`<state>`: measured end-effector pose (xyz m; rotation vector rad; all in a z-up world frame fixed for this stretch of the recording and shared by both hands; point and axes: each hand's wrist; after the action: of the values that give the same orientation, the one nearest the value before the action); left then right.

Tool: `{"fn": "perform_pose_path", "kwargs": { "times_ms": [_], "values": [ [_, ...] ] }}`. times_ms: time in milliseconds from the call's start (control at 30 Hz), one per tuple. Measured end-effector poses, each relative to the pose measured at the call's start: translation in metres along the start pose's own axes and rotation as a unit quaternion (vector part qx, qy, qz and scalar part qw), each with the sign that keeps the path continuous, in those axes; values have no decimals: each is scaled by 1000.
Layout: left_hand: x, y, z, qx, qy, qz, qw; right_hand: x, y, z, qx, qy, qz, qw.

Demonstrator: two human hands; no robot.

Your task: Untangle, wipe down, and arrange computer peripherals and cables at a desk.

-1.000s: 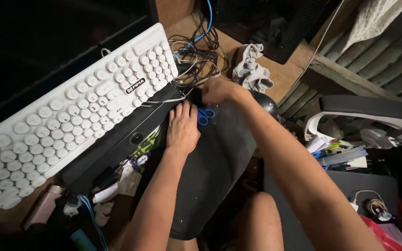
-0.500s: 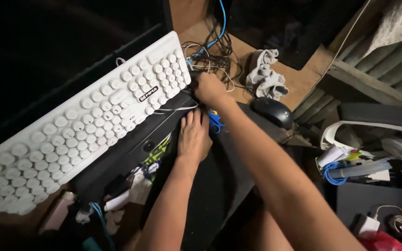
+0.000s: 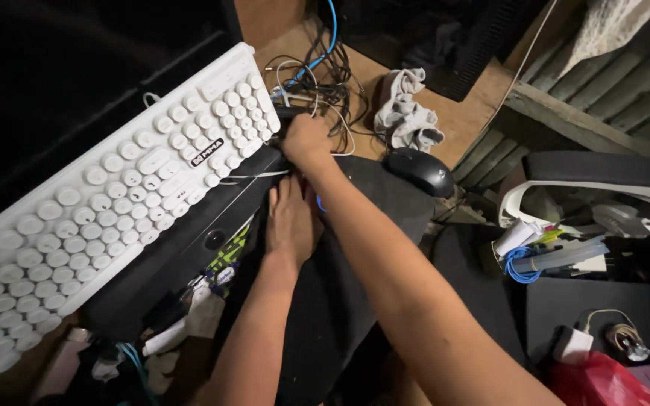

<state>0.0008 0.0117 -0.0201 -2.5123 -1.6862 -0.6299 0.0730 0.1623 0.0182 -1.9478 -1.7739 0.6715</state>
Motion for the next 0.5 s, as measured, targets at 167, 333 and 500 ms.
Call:
{"fn": "perform_pose_path", "kwargs": {
  "times_ms": [167, 333, 500],
  "values": [
    [0, 3, -11, 1, -21, -4, 1000, 15, 5, 17, -9, 59, 28, 998],
    [1, 2, -10, -5, -4, 4, 1000, -3, -12, -7, 3, 9, 32, 999],
    [1, 2, -11, 2, -17, 7, 1000, -1, -8, -2, -11, 5, 50, 999]
  ]
}}
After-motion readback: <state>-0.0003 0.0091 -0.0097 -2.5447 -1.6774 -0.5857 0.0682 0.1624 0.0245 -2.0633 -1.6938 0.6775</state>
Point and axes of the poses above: each hand's wrist, its own x-axis towards the middle knuckle, its own z-axis out of the palm, y = z × x, and after that the axes turned 7 degrees about -y, right-handed
